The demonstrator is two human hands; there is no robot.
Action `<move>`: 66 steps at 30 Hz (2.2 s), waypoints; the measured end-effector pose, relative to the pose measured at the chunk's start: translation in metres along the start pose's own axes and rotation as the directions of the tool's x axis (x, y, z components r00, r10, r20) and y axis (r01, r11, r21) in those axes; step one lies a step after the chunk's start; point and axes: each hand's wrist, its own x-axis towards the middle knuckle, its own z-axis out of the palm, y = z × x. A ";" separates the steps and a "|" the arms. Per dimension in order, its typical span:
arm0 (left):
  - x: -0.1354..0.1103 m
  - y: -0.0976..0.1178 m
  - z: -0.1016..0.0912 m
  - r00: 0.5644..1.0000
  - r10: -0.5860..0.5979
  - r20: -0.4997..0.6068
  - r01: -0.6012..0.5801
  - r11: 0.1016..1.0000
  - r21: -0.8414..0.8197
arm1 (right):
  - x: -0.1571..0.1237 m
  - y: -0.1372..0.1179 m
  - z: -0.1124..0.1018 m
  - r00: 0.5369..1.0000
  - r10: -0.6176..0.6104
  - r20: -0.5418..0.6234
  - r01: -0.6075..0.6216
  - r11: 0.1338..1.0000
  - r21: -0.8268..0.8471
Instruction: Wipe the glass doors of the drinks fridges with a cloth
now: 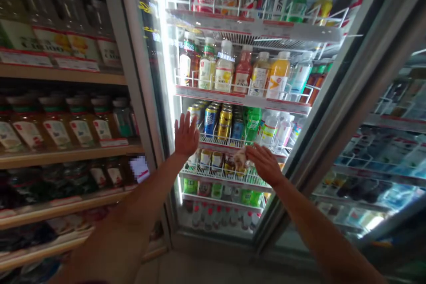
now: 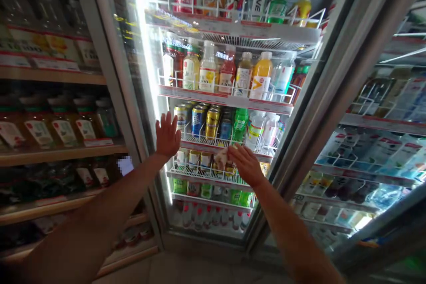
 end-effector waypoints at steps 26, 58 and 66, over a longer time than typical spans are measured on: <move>-0.005 0.005 0.020 0.995 -0.095 -0.010 0.095 0.995 -0.020 | -0.044 0.010 0.003 0.971 0.165 -0.174 -0.191 0.970 -0.149; -0.009 0.002 0.022 0.997 -0.072 -0.033 0.073 0.997 0.012 | 0.027 -0.047 0.056 0.997 0.058 -0.055 -0.063 0.994 -0.088; -0.009 0.003 0.021 0.997 -0.058 -0.053 0.059 0.998 0.006 | 0.033 -0.065 0.071 0.989 -0.125 0.076 0.118 0.989 0.091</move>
